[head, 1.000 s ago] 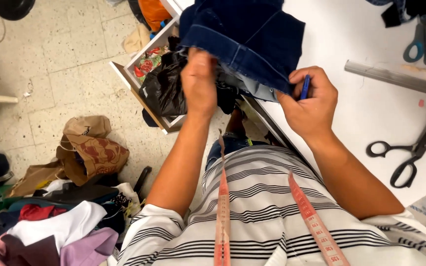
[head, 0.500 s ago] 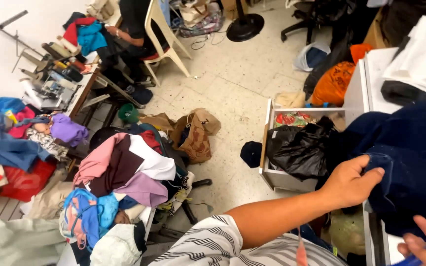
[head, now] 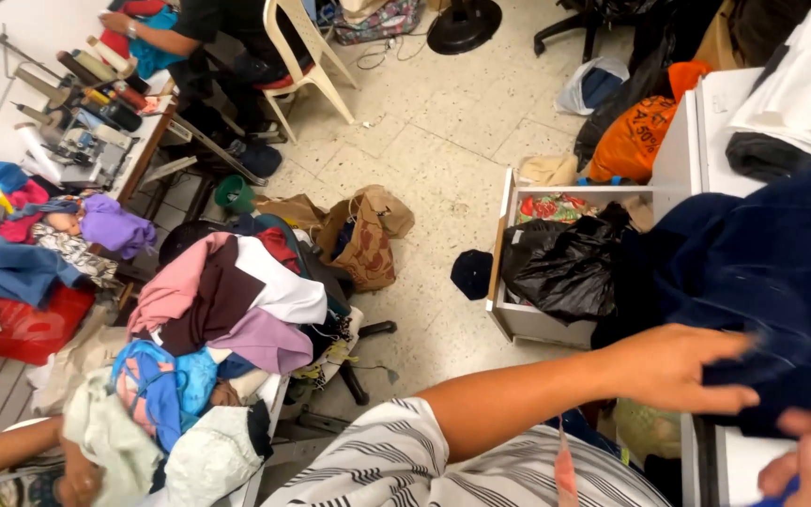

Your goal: Distressing the hem of denim jeans using a utility knife

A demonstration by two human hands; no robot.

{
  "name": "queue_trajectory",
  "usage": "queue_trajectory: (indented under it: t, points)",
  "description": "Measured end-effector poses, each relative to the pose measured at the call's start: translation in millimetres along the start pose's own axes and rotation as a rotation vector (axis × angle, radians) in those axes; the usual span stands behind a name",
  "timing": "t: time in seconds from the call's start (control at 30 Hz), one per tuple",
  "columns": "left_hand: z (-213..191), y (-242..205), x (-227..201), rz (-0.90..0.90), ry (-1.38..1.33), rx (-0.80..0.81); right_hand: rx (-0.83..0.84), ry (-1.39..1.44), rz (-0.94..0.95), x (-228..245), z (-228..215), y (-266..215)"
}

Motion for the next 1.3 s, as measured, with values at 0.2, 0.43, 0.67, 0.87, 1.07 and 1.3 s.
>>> queue_trajectory:
  t: [0.2, 0.43, 0.67, 0.87, 1.07, 1.3]
  points:
    - [30, -6, -38, 0.112, -0.085, -0.074, -0.176, -0.318, -0.305, 92, -5, 33]
    - [22, -16, -4, 0.108, 0.347, 0.066, -0.672, -0.233, -0.519, 122, -22, 62]
    - [-13, -29, 12, 0.388, 0.902, -0.089, -0.753, -0.116, -0.491, 164, -63, 67]
    - [-58, -21, -9, 0.371, 0.672, -0.409, -0.566, -0.068, -0.641, 135, -107, 39]
    - [-35, -12, 7, 0.087, -0.457, -0.243, -0.655, 0.237, -0.365, 130, -93, 32]
    - [-31, -12, -3, 0.175, -0.891, -0.292, -0.623, 0.042, -0.615, 141, -122, 56]
Point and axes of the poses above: each hand's wrist, its own y-axis towards the middle knuckle, its own z-axis out of the palm, x = y × z, the point moved 1 cm from there along y, towards the middle knuckle, and after that the axes turned 5 degrees about -x, right-handed, at the moved point
